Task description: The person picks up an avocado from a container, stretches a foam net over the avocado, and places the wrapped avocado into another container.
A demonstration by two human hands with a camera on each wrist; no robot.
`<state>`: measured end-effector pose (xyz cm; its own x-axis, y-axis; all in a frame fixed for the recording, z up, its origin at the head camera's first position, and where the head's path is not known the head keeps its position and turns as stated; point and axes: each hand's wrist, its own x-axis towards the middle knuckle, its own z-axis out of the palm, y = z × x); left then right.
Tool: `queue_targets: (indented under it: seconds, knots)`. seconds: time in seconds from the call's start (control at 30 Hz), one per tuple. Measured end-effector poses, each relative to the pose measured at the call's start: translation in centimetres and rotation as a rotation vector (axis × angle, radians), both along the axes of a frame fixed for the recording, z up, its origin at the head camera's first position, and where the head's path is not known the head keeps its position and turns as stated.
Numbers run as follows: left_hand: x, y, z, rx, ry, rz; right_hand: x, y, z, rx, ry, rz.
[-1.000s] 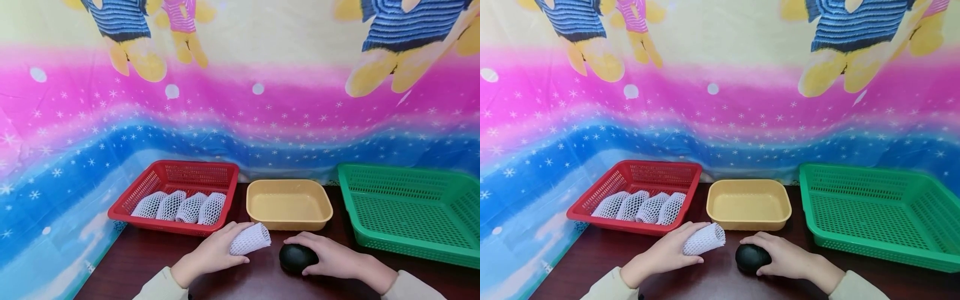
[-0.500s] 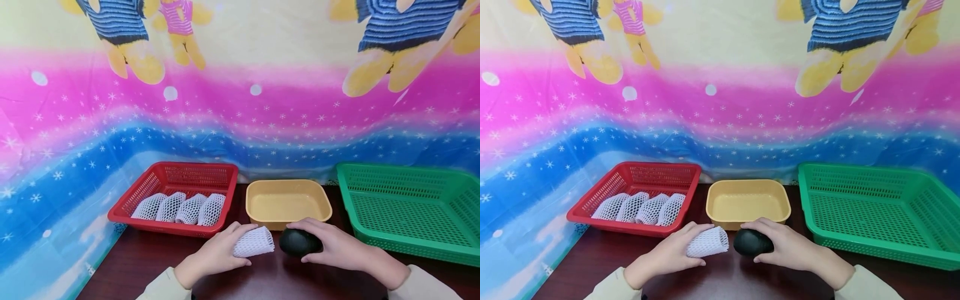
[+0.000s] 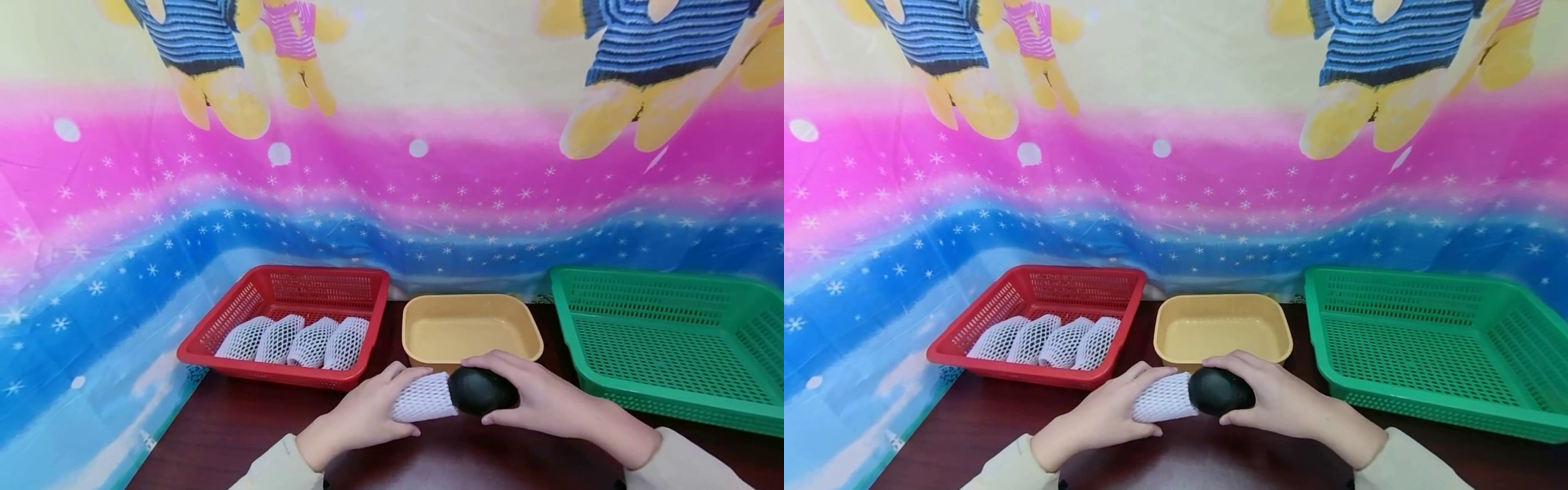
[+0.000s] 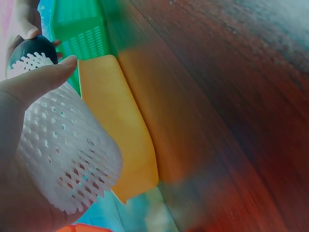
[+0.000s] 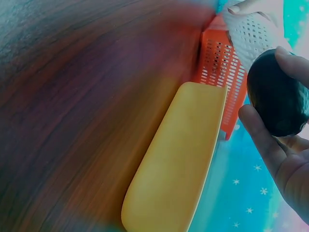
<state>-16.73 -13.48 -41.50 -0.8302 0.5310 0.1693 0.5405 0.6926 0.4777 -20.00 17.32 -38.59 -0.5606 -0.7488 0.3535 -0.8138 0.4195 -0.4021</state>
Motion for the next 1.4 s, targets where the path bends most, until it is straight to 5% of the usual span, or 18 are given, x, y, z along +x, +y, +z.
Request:
queue_targets:
  seconds: [0.43,0.73,1.0,1.2,1.4]
  knots:
    - [-0.3,1.2,0.5,0.07,0.02,0.062,0.1,-0.7,-0.2,-0.028,-0.014,0.014]
    - [-0.3,2.0,0.7,0.153,0.023,0.043,0.2,-1.3,-0.5,-0.066,-0.011,0.029]
    - [0.1,2.5,0.8,0.132,0.069,0.03,0.4,-0.9,-0.6,-0.148,-0.171,0.09]
    - [0.2,2.8,0.8,0.167,0.077,0.006,0.5,-0.4,-0.7,-0.228,-0.141,0.177]
    - [0.2,3.1,0.8,0.189,0.022,-0.017,0.5,-0.4,-1.2,-0.284,-0.239,0.168]
